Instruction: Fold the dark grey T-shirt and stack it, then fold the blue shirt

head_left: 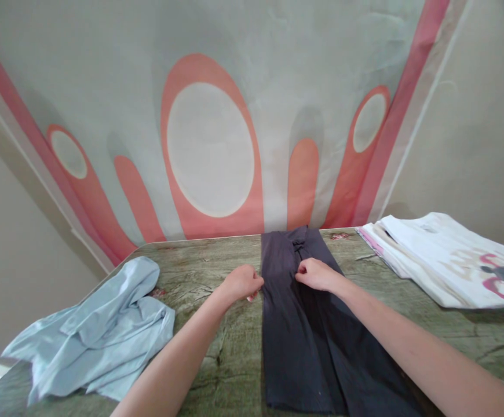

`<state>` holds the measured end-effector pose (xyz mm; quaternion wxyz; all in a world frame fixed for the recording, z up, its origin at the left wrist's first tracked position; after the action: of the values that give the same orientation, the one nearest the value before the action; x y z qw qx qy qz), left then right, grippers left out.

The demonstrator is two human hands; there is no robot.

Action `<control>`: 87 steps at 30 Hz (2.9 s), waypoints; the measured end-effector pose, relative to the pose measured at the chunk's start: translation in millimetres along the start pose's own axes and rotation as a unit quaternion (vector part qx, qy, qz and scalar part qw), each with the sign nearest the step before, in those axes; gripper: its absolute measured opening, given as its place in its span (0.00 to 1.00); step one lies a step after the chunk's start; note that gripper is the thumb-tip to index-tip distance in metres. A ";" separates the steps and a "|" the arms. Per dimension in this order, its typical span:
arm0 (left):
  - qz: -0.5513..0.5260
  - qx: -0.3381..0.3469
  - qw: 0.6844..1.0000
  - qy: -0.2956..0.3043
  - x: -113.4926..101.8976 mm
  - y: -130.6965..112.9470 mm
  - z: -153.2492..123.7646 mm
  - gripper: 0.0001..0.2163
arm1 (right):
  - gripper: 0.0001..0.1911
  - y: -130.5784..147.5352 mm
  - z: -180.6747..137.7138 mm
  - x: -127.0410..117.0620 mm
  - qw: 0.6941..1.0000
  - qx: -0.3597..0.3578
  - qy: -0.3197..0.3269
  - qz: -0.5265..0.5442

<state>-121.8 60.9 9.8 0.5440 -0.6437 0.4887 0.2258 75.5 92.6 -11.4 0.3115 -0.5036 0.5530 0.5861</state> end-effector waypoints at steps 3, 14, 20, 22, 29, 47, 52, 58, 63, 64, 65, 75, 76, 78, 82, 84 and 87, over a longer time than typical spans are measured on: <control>0.001 0.012 1.000 0.010 6.2 -3.4 -10.3 0.14 | 0.08 2.3 -9.7 1.2 1.000 -0.010 0.010 0.004; -0.184 0.001 0.982 0.034 26.2 7.0 -10.3 0.10 | 0.09 16.3 -47.9 -1.1 0.998 0.015 -0.055 -0.033; -0.221 0.010 0.974 0.044 27.0 16.3 -14.1 0.10 | 0.09 10.7 -47.1 1.2 0.998 0.015 -0.054 0.006; -0.214 0.015 0.976 0.047 27.8 14.5 -14.1 0.11 | 0.09 10.2 -48.2 0.9 0.998 0.013 -0.055 0.010; -0.215 0.011 0.976 0.042 28.4 8.8 -18.2 0.14 | 0.16 18.0 -54.1 -1.1 0.998 0.005 -0.068 -0.003; -0.188 0.015 0.978 0.092 23.3 0.8 -31.2 0.07 | 0.10 13.2 -48.9 0.3 0.998 -0.028 -0.045 0.014; -0.137 0.017 0.988 0.075 24.9 -3.9 -35.1 0.14 | 0.13 21.5 -56.0 0.8 0.999 -0.021 -0.032 -0.021; -0.121 0.037 0.989 0.071 28.6 -0.9 -33.5 0.16 | 0.10 28.3 -59.3 2.9 0.999 -0.026 -0.028 -0.021; -0.129 0.025 0.987 0.097 28.6 2.6 -34.4 0.11 | 0.08 21.1 -57.3 -1.1 1.000 -0.015 -0.012 -0.015; -0.125 0.026 0.986 0.102 28.4 2.8 -34.9 0.11 | 0.08 19.6 -57.3 -1.9 1.000 -0.014 -0.007 -0.021; -0.118 0.028 0.987 0.104 28.1 2.5 -35.5 0.11 | 0.08 18.7 -57.6 -2.3 0.999 -0.014 -0.004 -0.029; -0.074 0.031 0.991 0.103 29.0 -7.4 -44.3 0.19 | 0.11 31.6 -67.5 8.4 0.997 -0.057 0.026 -0.043; -0.089 0.034 0.989 0.113 30.5 -7.1 -44.2 0.17 | 0.10 31.7 -68.0 8.3 0.997 -0.059 0.030 -0.039; -0.113 0.036 0.984 0.132 33.2 -4.2 -43.0 0.14 | 0.09 29.6 -68.1 6.8 0.997 -0.057 0.038 -0.029; -0.135 0.030 0.978 0.159 36.3 4.0 -40.4 0.12 | 0.08 21.6 -67.3 3.9 0.997 -0.048 0.052 -0.011; -0.129 0.027 0.977 0.165 36.3 4.6 -41.3 0.13 | 0.09 20.5 -67.9 3.6 0.997 -0.052 0.050 -0.021; -0.056 0.016 0.989 0.133 32.0 0.2 -45.5 0.14 | 0.11 24.1 -70.4 3.8 0.996 -0.063 0.042 -0.049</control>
<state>-119.5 6.7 -2.7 0.4964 -0.6852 0.5237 0.0996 69.5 19.5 1.5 0.2834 -0.5731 0.5023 0.5822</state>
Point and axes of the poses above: each hand's wrist, its own z-axis towards the middle knuckle, its own x-axis out of the palm, y = z × x, the point moved 6 cm from there along z, towards the middle knuckle, and after that the axes turned 5 degrees about -z, right-handed, at the moved point
